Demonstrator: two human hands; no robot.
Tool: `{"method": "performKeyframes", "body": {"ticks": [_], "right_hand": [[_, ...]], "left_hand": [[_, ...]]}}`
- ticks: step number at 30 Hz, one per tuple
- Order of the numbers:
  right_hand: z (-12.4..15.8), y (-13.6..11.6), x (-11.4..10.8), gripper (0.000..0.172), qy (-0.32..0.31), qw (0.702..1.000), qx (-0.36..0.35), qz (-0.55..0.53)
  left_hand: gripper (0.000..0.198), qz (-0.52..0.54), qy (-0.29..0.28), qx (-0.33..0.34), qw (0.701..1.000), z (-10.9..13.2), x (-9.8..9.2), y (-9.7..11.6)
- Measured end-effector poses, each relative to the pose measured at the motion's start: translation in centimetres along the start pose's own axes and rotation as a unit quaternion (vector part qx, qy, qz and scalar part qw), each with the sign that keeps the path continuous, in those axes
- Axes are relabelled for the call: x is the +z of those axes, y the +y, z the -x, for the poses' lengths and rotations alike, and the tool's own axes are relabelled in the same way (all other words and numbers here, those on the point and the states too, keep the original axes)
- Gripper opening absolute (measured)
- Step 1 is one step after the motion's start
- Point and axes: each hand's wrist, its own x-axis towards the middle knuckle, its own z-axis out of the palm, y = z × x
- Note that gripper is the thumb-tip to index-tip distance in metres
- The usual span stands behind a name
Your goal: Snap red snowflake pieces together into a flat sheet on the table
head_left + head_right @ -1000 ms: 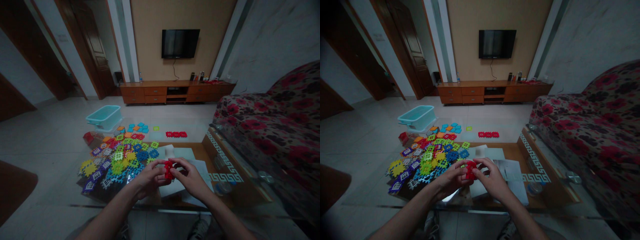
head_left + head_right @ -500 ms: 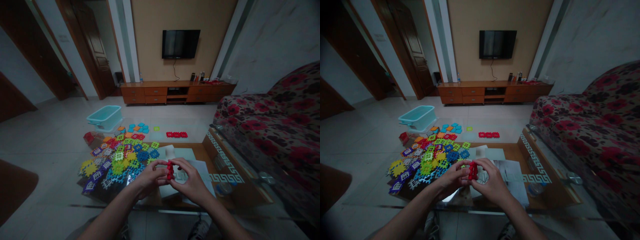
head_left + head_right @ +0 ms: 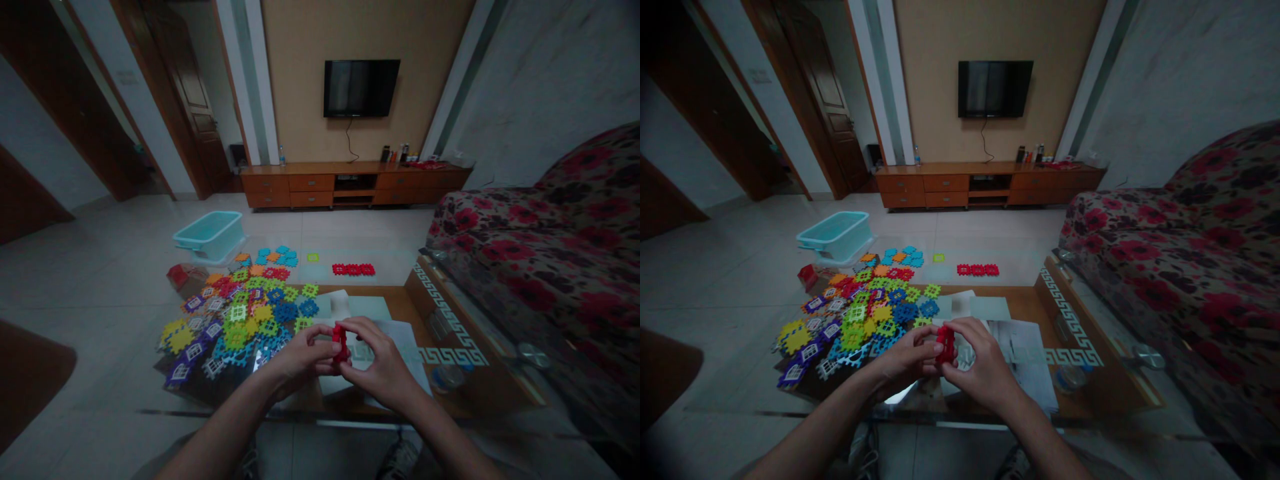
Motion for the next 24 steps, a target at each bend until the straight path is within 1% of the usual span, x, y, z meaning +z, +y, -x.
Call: {"method": "performKeyframes", "body": {"ticks": [9,15,20,24], "right_hand": [[-0.07,-0.1,0.09,0.054,-0.002,1.0,-0.005,-0.003],[-0.05,-0.36,-0.03,0.062,-0.003,1.0,0.015,0.003],[-0.11,-0.46,-0.13,0.054,0.0,1.0,0.017,0.003],[-0.19,-0.29,0.03,0.051,0.004,1.0,0.003,0.008]], "left_hand": [[0.064,0.005,-0.001,-0.009,1.0,-0.23,-0.21,-0.19],[0.065,0.025,-0.004,-0.012,1.0,-0.16,-0.29,-0.05],[0.057,0.028,-0.024,-0.011,0.999,-0.34,-0.59,-0.26],[0.052,0.025,-0.026,-0.007,0.999,-0.34,-0.67,-0.43]]}}
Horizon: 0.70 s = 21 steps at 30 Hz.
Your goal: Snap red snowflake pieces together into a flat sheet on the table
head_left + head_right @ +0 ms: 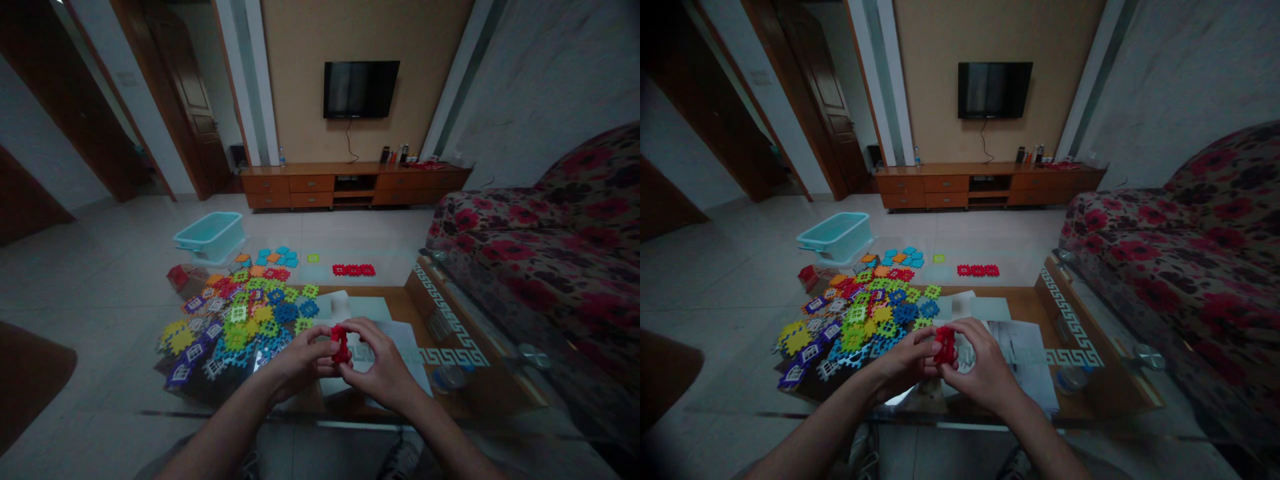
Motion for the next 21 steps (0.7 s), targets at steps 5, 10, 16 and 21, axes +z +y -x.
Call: {"method": "performKeyframes", "body": {"ticks": [5,10,16,21], "right_hand": [[0.2,0.6,0.0,0.048,0.008,0.998,-0.012,0.064],[0.7,1.3,0.1,0.048,-0.009,0.976,-0.034,0.215],[0.8,0.9,0.6,0.044,-0.016,0.963,-0.05,0.263],[0.8,0.5,0.8,0.045,-0.03,0.962,-0.042,0.268]], "left_hand": [[0.047,-0.08,0.038,-0.003,0.996,-0.4,-0.2,-0.3],[0.034,-0.28,0.083,0.127,0.948,-1.0,-0.1,-0.7],[0.015,-0.396,0.12,0.148,0.898,-1.0,0.0,-1.4],[0.009,-0.389,0.123,0.16,0.899,-1.3,-0.3,-1.9]]}}
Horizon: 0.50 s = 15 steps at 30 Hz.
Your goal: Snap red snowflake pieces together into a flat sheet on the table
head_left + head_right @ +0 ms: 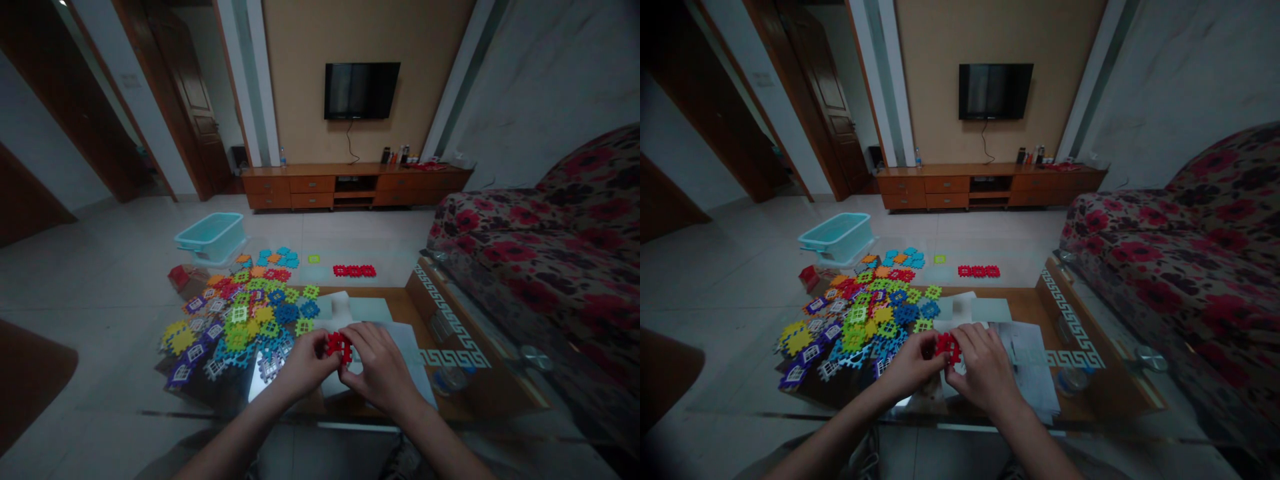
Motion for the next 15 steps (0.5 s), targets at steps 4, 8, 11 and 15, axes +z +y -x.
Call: {"method": "performKeyframes", "body": {"ticks": [4,8,11,15], "right_hand": [[0.03,-0.16,0.11,0.043,0.005,1.0,0.004,-0.004],[0.12,-0.33,0.27,0.045,0.014,1.0,0.009,-0.006],[0.24,-0.4,0.47,0.047,0.017,1.0,0.018,-0.014],[0.3,-0.41,0.86,0.052,0.032,0.998,0.029,-0.039]], "left_hand": [[0.01,0.007,0.014,-0.003,1.0,-0.15,0.19,-0.47],[0.014,0.047,0.01,-0.024,0.999,-0.25,0.24,-0.75],[0.016,0.096,0.004,-0.041,0.995,-0.28,0.15,-0.74],[0.015,0.164,0.0,-0.062,0.985,-0.31,0.03,-0.27]]}}
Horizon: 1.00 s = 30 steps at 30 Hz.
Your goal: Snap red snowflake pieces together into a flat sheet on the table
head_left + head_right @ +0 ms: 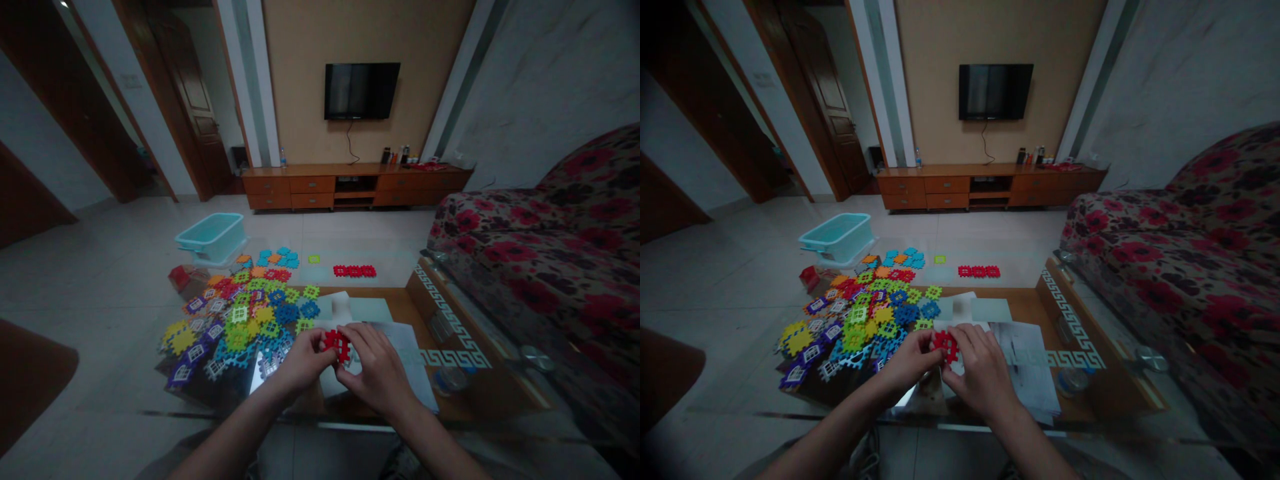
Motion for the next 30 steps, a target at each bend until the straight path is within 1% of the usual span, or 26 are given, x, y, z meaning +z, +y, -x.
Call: {"method": "performKeyframes", "body": {"ticks": [3,5,8,10,13,21,26,30], "right_hand": [[-0.1,0.0,0.1,0.058,0.035,0.999,0.017,-0.038],[-0.2,0.0,0.1,0.054,0.059,0.996,0.034,-0.063],[-0.3,-0.1,0.0,0.033,0.081,0.992,0.052,-0.085],[-0.3,-0.2,0.0,0.018,0.087,0.991,0.049,-0.088],[-0.3,-0.3,0.0,0.009,0.09,0.991,0.043,-0.085],[-0.2,-0.2,-0.1,0.012,0.089,0.994,0.033,-0.049],[-0.2,-0.2,0.0,0.008,0.091,0.995,0.022,-0.032],[-0.2,-0.2,0.0,0.009,0.089,0.995,0.021,-0.028]], "left_hand": [[0.018,0.067,0.015,-0.015,0.998,0.0,0.1,0.5],[0.022,0.109,0.032,-0.011,0.993,-0.1,0.2,0.8],[0.025,0.139,0.055,-0.006,0.989,0.0,0.2,1.1],[0.025,0.145,0.059,-0.009,0.988,0.0,0.3,1.2],[0.026,0.155,0.047,-0.009,0.987,0.0,0.3,1.1],[0.026,0.159,0.045,-0.01,0.986,-0.1,0.2,0.5],[0.029,0.15,0.053,-0.016,0.987,-0.1,0.3,0.4],[0.031,0.142,0.055,-0.013,0.988,-0.2,0.3,0.4]]}}
